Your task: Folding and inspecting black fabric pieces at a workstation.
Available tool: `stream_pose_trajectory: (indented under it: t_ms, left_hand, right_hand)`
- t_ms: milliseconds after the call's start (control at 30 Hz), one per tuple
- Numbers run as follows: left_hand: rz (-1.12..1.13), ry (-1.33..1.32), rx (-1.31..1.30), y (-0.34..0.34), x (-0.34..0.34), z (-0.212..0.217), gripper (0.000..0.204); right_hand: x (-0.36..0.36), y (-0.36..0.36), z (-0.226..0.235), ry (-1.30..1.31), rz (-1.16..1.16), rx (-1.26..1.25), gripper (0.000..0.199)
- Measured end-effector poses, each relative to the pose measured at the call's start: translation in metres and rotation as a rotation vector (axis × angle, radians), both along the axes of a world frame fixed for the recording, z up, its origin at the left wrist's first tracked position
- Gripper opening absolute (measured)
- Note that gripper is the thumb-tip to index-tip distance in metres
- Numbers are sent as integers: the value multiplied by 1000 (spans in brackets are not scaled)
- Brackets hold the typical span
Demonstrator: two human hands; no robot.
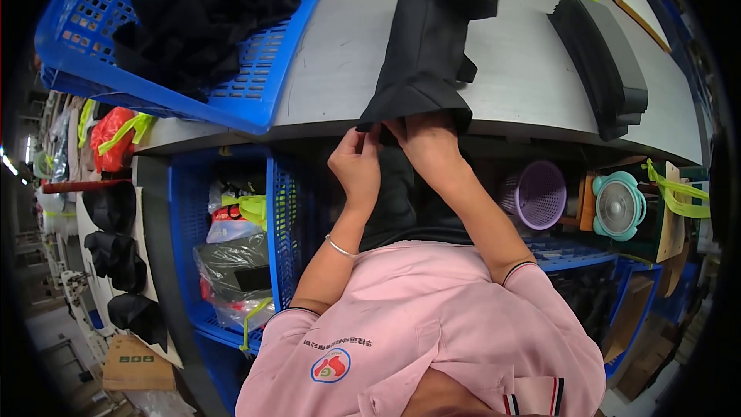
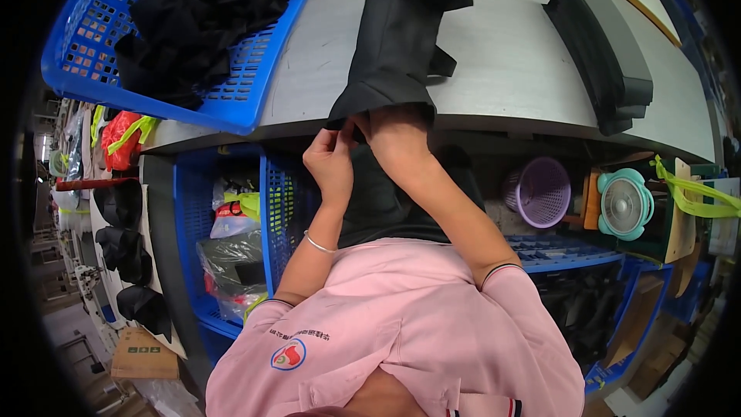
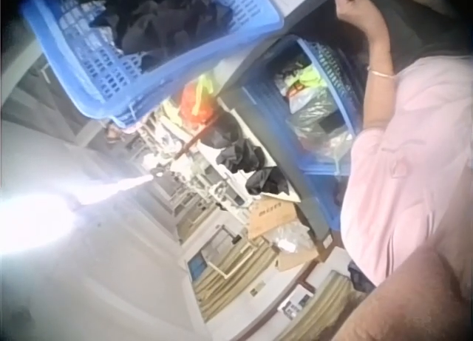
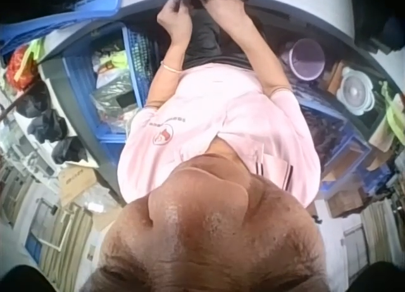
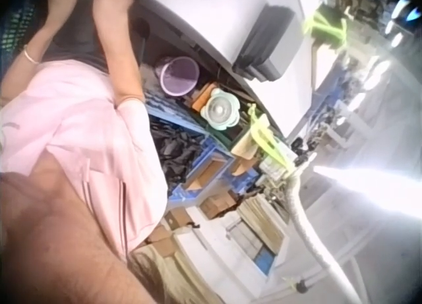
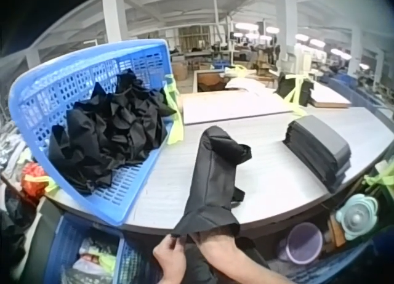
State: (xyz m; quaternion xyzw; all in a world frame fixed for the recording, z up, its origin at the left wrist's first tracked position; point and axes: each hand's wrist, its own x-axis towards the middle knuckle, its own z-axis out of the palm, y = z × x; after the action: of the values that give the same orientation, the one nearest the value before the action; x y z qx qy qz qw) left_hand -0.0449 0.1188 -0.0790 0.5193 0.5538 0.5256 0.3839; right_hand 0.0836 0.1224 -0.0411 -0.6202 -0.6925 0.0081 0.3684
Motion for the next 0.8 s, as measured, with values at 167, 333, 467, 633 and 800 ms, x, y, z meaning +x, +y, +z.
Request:
stream_pose_trajectory:
  t_ms: [167, 333, 467, 633, 800]
  left_hand:
    - [-18, 31, -88, -2, 7, -3, 25]
    - [-50, -74, -93, 1, 9, -10, 29]
    - [-44, -100, -88, 4, 15, -9, 29]
    - [-100, -112, -109, -1, 17, -10, 26]
    - [-231, -243, -222, -7, 19, -19, 25]
  right_hand:
    - [-9, 1, -1, -211, -238, -13, 27]
    - [-2, -4, 4, -258, -166, -338, 25]
    - [-7, -5, 2, -280, -145, -311, 40]
    - [-14, -2, 9, -284, -88, -76, 55]
    - [-8, 14, -2, -291, -27, -167, 49]
